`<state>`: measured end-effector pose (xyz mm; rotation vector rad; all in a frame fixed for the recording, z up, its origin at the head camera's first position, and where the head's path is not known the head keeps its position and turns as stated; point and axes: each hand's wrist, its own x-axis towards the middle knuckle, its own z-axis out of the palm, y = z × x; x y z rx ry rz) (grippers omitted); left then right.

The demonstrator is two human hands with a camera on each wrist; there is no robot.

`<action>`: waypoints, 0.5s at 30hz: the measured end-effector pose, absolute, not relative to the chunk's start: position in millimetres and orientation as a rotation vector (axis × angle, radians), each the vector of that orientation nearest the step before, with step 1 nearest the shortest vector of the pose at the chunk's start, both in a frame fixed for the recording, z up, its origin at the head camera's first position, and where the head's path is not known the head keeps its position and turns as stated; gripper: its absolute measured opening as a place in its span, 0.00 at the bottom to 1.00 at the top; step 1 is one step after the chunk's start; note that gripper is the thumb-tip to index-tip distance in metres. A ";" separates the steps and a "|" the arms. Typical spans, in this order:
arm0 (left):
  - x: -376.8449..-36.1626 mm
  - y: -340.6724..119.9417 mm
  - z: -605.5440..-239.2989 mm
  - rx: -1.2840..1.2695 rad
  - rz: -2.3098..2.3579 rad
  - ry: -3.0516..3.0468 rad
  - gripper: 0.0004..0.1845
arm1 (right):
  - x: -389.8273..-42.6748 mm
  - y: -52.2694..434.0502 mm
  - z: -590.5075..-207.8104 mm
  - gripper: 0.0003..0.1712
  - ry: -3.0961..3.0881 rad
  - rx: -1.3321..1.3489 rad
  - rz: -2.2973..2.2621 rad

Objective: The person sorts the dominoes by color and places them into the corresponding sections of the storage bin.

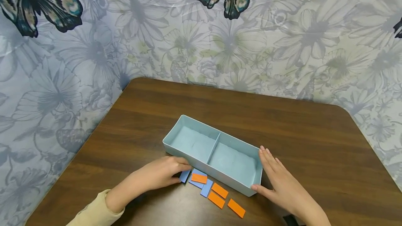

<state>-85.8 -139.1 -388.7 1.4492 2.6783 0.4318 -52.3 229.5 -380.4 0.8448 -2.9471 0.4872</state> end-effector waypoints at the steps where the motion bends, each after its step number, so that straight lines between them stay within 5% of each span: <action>1: -85.2 -139.4 -386.1 1.452 0.432 2.678 0.20 | -52.4 229.5 -380.4 0.54 -2.949 0.842 0.485; 15: -88.8 -138.8 -361.0 1.515 0.666 2.645 0.22 | -52.1 230.3 -381.4 0.54 -2.946 0.838 0.491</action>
